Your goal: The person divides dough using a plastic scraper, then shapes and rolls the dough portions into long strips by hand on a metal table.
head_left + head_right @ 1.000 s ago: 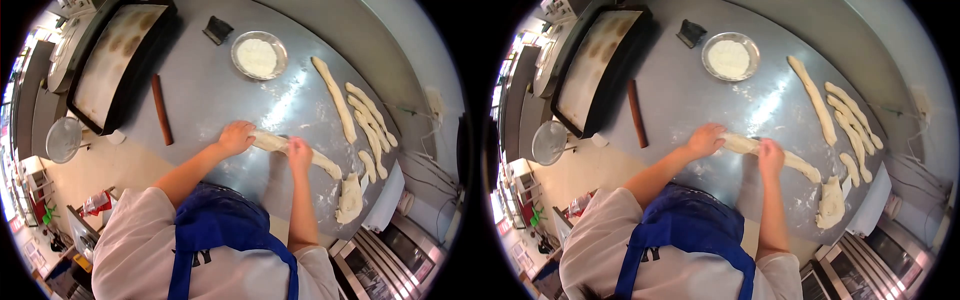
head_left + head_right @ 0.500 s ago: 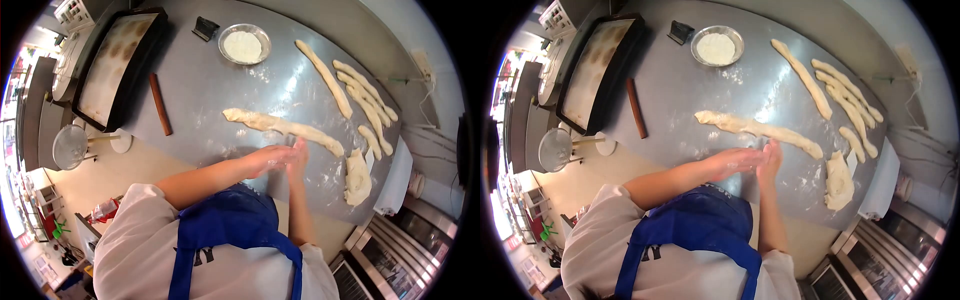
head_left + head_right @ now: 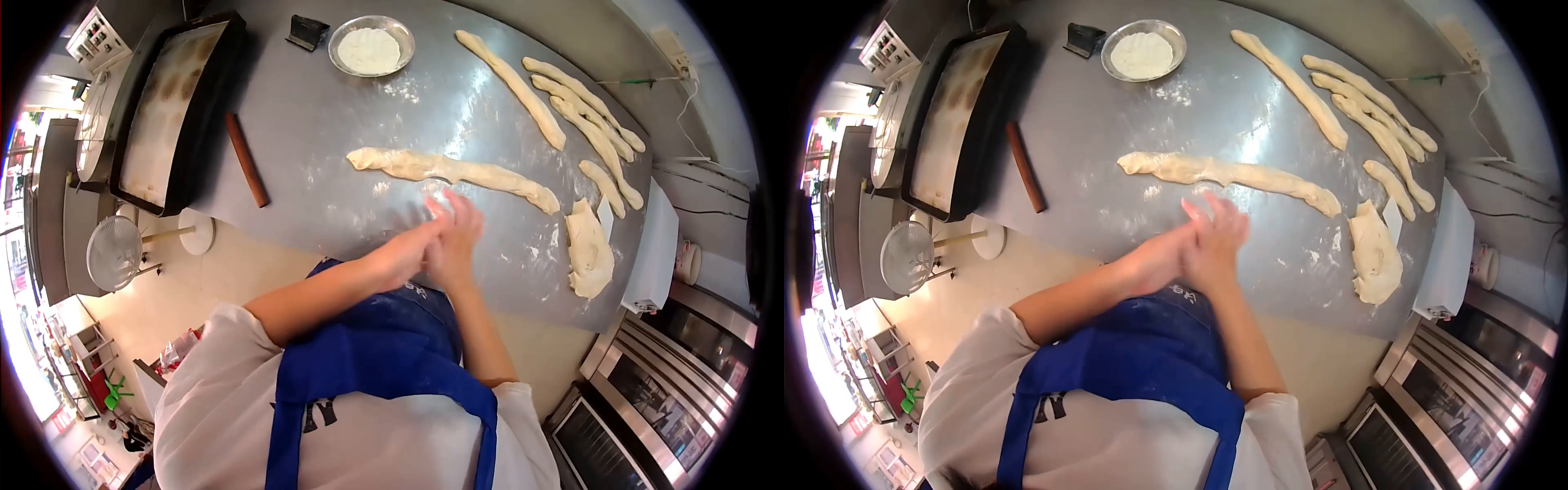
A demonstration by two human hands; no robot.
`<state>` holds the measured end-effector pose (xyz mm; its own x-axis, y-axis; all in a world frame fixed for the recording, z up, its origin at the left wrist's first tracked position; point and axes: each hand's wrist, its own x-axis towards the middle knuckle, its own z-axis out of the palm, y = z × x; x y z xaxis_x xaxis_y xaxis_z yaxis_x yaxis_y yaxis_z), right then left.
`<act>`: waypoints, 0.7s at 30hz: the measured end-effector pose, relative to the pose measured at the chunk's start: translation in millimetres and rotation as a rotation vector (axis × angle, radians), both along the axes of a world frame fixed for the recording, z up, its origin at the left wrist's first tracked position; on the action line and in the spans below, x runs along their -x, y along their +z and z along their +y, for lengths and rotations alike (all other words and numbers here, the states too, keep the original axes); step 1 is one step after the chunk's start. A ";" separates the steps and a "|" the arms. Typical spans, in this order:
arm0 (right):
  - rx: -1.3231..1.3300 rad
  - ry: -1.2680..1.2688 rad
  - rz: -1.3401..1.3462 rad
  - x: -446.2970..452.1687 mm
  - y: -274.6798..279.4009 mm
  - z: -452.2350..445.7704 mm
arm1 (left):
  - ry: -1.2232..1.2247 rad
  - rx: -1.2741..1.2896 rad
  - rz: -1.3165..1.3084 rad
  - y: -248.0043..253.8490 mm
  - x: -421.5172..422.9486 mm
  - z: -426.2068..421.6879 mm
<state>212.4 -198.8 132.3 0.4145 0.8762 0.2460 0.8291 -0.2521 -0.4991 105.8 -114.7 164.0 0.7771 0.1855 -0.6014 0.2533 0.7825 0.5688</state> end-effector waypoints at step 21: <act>-0.215 -0.356 1.254 5.6 78.5 -66.6 | -0.497 -1.674 -0.815 173.9 91.7 26.7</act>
<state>206.8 -265.4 210.8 0.6593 0.6648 -0.3512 -0.3164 -0.1784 -0.9317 14.1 -88.0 337.9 0.8930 -0.1913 0.4074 -0.4262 -0.6506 0.6286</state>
